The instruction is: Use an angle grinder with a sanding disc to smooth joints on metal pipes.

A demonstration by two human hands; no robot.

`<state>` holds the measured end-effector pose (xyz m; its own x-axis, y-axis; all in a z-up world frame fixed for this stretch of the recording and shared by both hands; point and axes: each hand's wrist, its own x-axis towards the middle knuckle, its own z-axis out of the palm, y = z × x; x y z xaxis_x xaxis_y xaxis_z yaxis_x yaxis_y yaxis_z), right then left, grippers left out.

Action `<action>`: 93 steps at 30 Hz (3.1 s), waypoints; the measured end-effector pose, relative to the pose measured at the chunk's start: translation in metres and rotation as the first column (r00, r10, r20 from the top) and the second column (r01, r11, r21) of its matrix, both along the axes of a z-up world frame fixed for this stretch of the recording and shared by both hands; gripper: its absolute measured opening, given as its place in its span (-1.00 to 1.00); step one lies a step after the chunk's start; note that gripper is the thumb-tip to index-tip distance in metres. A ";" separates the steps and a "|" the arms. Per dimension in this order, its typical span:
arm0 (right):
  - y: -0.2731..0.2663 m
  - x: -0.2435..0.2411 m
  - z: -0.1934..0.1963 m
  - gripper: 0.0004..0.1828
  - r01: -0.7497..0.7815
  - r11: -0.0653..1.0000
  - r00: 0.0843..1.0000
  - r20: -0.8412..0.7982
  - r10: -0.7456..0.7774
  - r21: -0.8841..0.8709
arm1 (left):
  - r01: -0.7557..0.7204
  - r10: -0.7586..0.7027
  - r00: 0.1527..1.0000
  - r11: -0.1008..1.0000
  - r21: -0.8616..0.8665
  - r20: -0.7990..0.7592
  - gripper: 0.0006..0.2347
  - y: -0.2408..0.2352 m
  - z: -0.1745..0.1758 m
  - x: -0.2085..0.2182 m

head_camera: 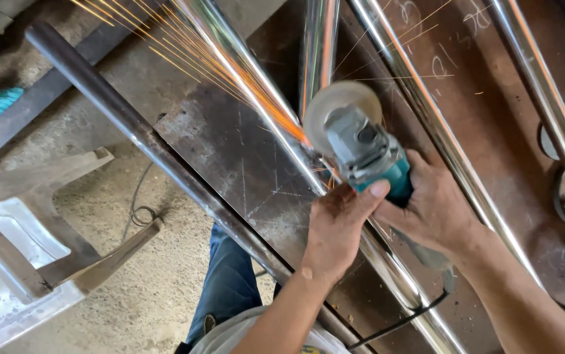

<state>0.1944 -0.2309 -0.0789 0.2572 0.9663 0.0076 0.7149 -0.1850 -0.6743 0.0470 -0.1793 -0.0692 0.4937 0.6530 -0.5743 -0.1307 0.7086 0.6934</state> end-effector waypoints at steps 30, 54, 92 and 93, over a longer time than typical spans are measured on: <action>0.022 -0.020 0.050 -0.57 0.085 0.933 0.991 0.124 -0.044 -0.350 | -0.106 0.145 0.975 0.970 -0.220 0.169 -0.63 0.005 -0.008 -0.013; 0.046 -0.067 0.088 -0.36 0.326 0.726 0.945 0.239 -0.225 -0.605 | -0.080 0.111 0.987 0.965 -0.249 0.113 -0.59 0.027 0.025 -0.038; 0.251 0.053 0.137 -0.36 0.538 0.338 0.595 0.064 -0.801 -0.773 | 0.288 -0.273 0.957 0.864 -0.413 0.097 -0.59 0.243 0.049 0.090; 0.263 0.059 0.144 -0.45 0.495 0.303 0.542 0.017 -0.840 -0.814 | 0.341 -0.277 0.939 0.817 -0.465 0.203 -0.63 0.245 0.043 0.087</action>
<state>0.2537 0.0321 0.0653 0.6229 0.0800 -0.7782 -0.1618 -0.9601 -0.2282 0.1342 0.0652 -0.0262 0.7076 0.1061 -0.6986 0.0937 0.9658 0.2416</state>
